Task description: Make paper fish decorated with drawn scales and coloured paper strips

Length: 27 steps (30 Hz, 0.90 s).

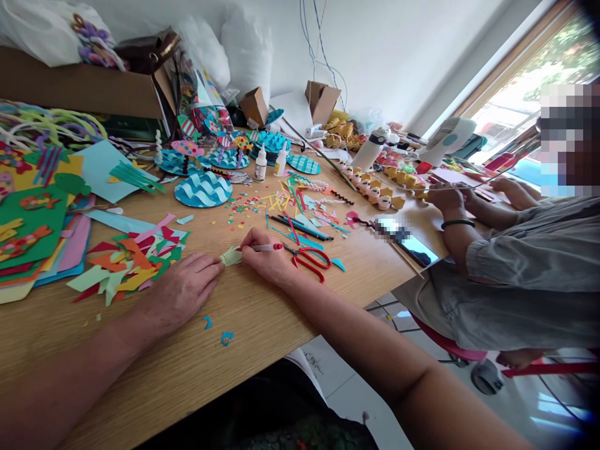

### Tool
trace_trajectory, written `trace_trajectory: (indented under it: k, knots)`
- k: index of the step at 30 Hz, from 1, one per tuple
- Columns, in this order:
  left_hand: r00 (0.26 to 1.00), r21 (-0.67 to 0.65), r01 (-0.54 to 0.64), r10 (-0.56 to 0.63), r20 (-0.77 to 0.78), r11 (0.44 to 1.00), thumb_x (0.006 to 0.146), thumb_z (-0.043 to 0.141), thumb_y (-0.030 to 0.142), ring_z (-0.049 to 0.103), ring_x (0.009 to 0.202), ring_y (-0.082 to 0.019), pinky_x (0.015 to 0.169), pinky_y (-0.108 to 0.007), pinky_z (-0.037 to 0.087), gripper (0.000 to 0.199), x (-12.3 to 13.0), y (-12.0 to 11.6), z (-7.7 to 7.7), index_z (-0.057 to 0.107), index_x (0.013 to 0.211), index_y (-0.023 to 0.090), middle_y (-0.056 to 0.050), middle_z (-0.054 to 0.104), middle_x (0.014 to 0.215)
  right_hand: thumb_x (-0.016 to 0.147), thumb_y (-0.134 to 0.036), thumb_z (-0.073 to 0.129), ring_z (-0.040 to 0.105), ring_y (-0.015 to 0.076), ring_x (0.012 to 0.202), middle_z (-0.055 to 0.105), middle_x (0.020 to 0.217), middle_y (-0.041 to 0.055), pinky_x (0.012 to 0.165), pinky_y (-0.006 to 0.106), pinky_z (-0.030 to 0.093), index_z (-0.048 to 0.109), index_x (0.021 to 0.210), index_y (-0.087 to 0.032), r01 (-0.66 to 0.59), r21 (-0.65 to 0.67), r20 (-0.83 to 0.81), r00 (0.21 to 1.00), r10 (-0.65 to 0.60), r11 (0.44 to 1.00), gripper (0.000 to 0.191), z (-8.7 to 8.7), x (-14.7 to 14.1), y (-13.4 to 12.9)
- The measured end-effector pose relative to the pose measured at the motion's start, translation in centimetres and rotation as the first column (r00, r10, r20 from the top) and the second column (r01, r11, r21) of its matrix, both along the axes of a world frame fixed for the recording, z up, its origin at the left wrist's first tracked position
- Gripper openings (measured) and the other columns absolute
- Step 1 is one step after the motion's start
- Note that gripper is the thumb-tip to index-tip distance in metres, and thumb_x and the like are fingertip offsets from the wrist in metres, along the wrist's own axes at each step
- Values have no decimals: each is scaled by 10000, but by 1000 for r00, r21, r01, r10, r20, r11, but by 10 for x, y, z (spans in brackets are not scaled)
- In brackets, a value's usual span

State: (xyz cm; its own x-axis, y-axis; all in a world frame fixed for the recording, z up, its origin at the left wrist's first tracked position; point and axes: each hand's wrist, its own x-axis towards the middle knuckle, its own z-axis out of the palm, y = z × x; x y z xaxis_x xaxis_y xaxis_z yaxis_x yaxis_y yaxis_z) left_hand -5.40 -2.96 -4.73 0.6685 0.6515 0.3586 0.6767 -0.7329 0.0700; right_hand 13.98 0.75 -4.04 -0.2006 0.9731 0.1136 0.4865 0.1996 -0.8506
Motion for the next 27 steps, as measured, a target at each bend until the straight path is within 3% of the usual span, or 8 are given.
trace_trajectory:
  k: [10,21,27]
  knots:
    - [999,-48,-31,33,35,998,906,291,302,559,993,-247,859,-408,482,384,0,0,-1,635,1007,165,-102,634,1042,684,-194,453,456,91,536,521,596,-51,495,199,334,485,685,-203,19,36,62,998,-22,999,33,2,-1,0]
    - [999,-58,-30,32,35,998,902,282,307,569,979,-252,853,-417,485,399,1,1,2,642,982,155,-114,644,1027,672,-166,449,429,78,511,488,569,-63,471,189,316,483,673,-195,49,-10,-67,997,-50,999,45,-1,0,1]
    - [999,-62,-31,33,32,998,905,292,298,561,998,-241,870,-405,474,375,0,1,0,631,1002,168,-101,634,1046,672,-186,457,431,84,519,493,572,-62,469,196,315,496,687,-196,24,14,-55,998,-23,1000,43,-5,0,2]
